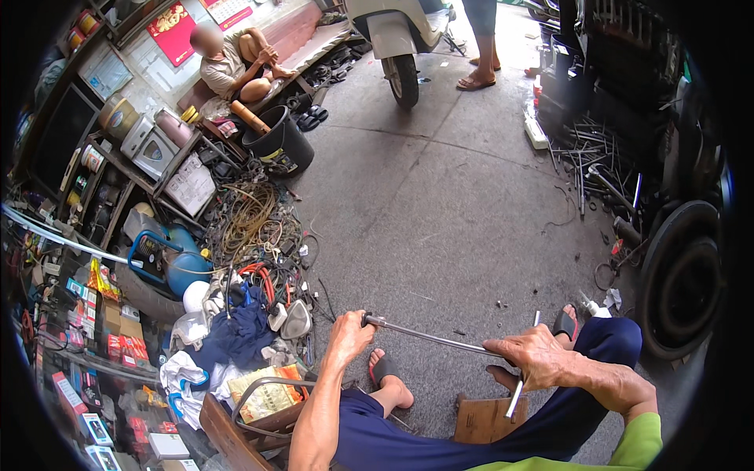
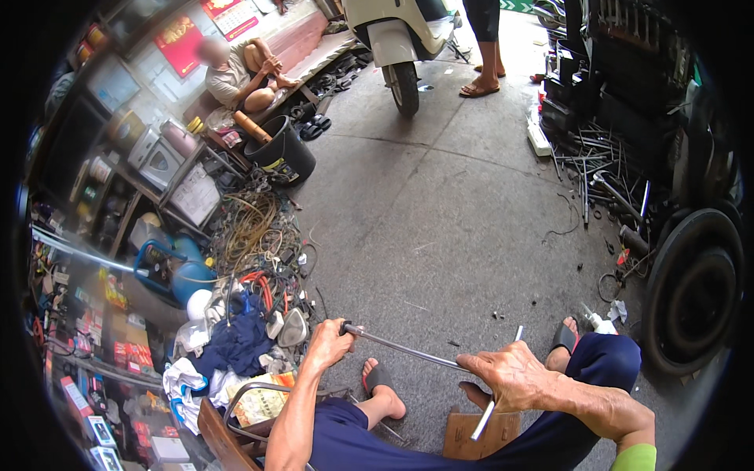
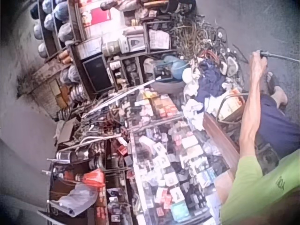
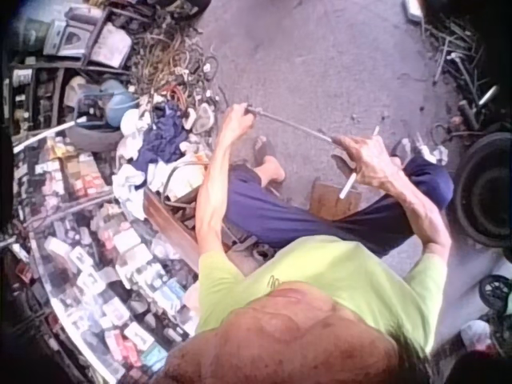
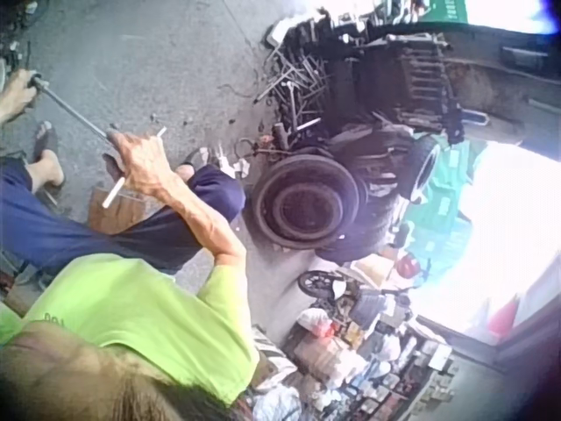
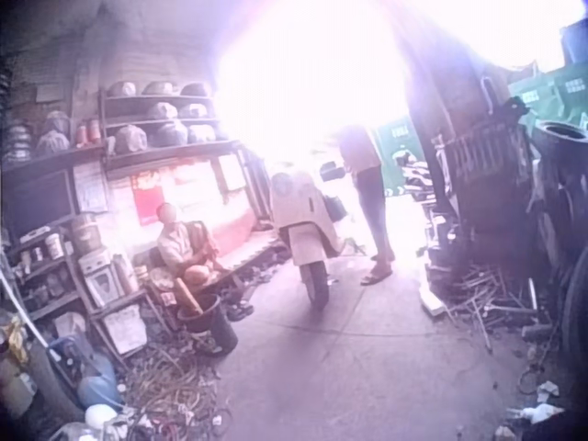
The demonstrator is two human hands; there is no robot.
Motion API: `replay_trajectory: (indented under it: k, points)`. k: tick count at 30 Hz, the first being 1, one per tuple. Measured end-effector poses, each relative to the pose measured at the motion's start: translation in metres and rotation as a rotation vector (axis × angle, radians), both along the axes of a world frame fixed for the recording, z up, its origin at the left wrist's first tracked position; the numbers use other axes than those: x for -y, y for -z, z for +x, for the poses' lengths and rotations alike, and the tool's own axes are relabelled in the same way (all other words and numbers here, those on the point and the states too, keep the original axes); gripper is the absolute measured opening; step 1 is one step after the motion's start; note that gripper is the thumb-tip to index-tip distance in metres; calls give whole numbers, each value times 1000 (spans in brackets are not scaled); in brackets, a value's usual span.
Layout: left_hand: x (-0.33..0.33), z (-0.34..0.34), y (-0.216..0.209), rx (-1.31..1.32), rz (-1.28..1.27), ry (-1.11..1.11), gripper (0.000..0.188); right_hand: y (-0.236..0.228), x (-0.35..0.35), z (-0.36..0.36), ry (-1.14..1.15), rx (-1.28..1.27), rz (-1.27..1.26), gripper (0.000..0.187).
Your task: The person sits on the floor and repeatedly joins two metal rods together, then separates them. They handle the rods with both hands, aligning the ends and twisting them to connect or disconnect the pieces.
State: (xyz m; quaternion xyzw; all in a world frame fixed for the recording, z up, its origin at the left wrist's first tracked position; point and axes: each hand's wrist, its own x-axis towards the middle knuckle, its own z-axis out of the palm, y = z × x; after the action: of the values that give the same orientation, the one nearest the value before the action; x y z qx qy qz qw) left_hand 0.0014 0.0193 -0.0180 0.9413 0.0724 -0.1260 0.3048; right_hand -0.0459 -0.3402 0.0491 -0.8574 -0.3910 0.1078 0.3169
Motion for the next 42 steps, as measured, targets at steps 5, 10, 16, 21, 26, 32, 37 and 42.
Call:
replay_trajectory:
  k: [5, 10, 16, 21, 26, 32, 37, 42]
  points:
    - [1, 0, -1, -6, -24, -10, 21, 14, 0, 0, -7, 36, -23, 43]
    - [1, 0, -2, -23, -8, -14, 19, 12, 0, -1, -38, 3, -28, 43]
    - [-2, 0, 2, -28, 6, 2, 19, 16, -1, -1, -51, -15, -49, 46]
    - [-1, 0, 2, -49, 13, -4, 19, 8, -3, -1, -68, -79, -90, 43]
    - [2, -1, -1, -71, -6, -4, 21, 10, -2, -3, -71, -94, -92, 43]
    - [4, 0, -4, -97, 9, -5, 24, 9, -1, -4, -59, -107, -81, 40]
    - [1, 0, 0, -97, 15, -4, 24, 8, -2, -3, -52, -97, -64, 39]
    - [2, -2, -5, -110, 53, -14, 26, 11, -2, -5, -60, -51, -41, 38]
